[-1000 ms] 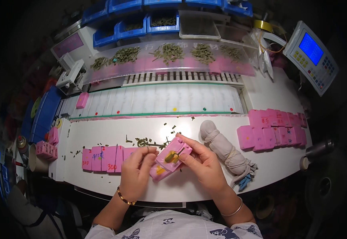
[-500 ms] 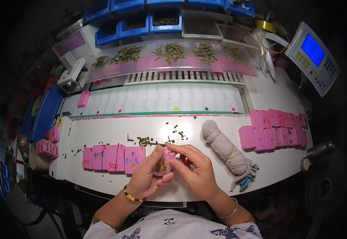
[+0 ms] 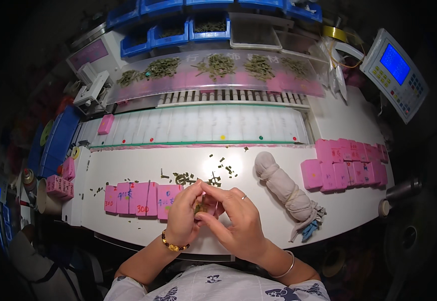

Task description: The person is using pink silicone molds to cast small detailed objects, possibly for wax or resin work, placing dried botanicals inside before sealing.

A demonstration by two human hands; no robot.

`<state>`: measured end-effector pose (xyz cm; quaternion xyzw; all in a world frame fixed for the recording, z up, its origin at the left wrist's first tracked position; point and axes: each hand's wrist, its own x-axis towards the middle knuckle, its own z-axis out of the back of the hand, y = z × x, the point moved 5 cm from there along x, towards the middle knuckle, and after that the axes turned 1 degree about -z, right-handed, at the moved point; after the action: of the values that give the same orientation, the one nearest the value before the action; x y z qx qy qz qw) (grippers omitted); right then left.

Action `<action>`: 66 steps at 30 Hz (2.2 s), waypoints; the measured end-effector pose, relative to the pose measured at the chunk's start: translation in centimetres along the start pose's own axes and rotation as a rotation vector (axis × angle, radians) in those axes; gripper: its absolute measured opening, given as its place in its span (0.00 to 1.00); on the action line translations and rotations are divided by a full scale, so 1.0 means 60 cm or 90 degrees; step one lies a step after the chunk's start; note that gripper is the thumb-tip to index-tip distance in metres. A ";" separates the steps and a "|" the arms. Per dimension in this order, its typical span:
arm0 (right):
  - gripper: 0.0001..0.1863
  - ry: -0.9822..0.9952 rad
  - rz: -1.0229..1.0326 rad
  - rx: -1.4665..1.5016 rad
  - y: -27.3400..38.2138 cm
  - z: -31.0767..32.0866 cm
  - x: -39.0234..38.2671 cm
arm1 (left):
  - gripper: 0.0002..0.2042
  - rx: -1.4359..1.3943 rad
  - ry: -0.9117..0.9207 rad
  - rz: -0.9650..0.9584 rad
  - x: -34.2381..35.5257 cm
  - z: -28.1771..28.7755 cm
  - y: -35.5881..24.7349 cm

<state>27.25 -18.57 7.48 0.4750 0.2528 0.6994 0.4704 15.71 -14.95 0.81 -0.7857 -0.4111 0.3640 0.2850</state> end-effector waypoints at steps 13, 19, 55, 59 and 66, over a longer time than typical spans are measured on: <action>0.17 -0.025 -0.284 0.488 -0.045 -0.024 -0.016 | 0.14 -0.002 -0.066 -0.039 -0.006 0.002 -0.014; 0.11 -0.111 -0.446 0.675 -0.086 0.008 -0.001 | 0.19 0.002 0.012 -0.075 -0.003 0.007 -0.022; 0.14 -0.055 0.220 -0.371 -0.014 0.033 0.018 | 0.03 0.380 0.102 -0.186 -0.022 0.000 -0.056; 0.13 -0.025 0.277 -0.396 -0.008 0.026 0.017 | 0.03 0.405 0.110 -0.195 -0.019 -0.004 -0.056; 0.06 -0.072 0.151 -0.145 -0.025 0.022 0.022 | 0.04 0.565 0.097 -0.327 -0.028 -0.017 -0.070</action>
<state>28.91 -16.87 7.37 0.4836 0.0873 0.7463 0.4490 14.01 -14.42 5.09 -0.4869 -0.3749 0.3636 0.7001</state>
